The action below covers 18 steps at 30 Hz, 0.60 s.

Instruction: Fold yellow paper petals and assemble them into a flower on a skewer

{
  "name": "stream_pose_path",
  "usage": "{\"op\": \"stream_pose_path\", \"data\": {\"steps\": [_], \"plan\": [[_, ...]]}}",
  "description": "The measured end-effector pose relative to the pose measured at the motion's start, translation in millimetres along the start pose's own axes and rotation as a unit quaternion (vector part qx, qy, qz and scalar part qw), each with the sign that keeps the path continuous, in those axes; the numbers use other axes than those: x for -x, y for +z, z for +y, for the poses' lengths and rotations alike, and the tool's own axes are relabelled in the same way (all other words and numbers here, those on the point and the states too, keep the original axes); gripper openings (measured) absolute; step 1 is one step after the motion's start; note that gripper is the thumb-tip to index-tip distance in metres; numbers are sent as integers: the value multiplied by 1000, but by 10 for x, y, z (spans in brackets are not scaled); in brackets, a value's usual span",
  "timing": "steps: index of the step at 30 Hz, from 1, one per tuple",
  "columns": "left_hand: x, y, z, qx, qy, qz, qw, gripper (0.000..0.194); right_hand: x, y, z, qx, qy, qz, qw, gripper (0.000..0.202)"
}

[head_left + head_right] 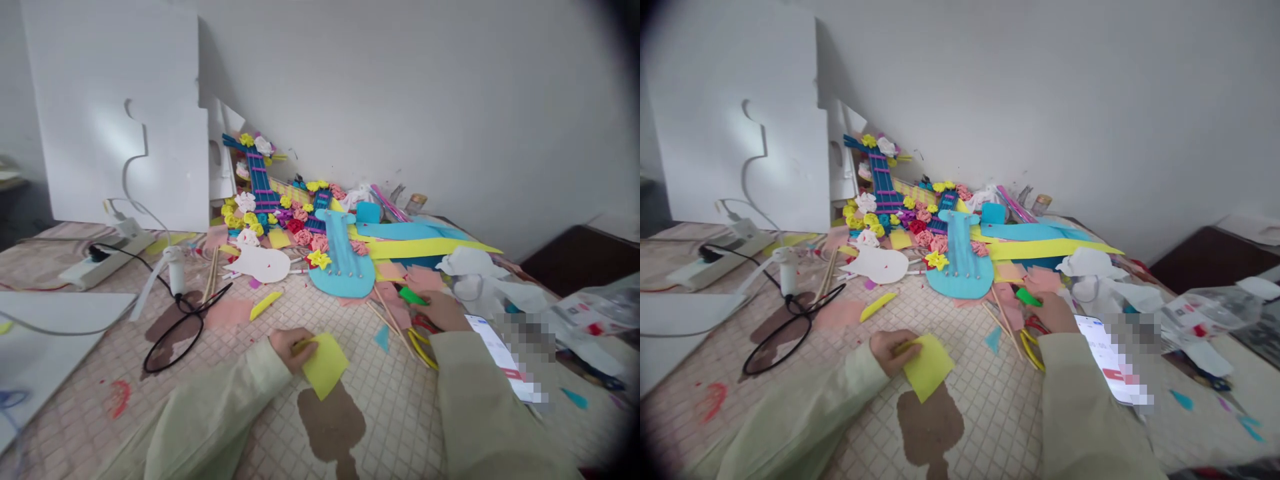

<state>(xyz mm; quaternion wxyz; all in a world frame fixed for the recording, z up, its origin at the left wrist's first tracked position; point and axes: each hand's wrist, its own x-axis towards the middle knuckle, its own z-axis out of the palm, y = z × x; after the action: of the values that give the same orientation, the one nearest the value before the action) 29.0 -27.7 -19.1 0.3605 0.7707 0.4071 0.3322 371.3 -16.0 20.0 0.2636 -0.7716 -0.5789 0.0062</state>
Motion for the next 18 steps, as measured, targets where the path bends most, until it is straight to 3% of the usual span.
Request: {"op": "stream_pose_path", "data": {"steps": [3,5,7,9,12,16,18], "plan": [[23,-2,37,-10,32,-19,999,22,-49,-98,69,43,0,55,998,30],[33,-6,50,-13,53,-27,998,22,-80,-208,49,64,5,130,989,42],[48,-1,66,-6,85,-39,996,23,-81,-313,-96,68,-10,208,976,50],[73,18,90,17,123,-55,991,24,-31,-366,-390,29,-74,217,973,48],[122,69,123,71,174,-80,979,26,149,-258,-1008,-76,-200,43,976,33],[182,148,89,92,231,-120,961,27,426,195,-1727,-92,-316,-192,924,25],[207,178,49,79,258,-132,954,26,488,435,-1937,-62,-336,-225,913,25]]}}
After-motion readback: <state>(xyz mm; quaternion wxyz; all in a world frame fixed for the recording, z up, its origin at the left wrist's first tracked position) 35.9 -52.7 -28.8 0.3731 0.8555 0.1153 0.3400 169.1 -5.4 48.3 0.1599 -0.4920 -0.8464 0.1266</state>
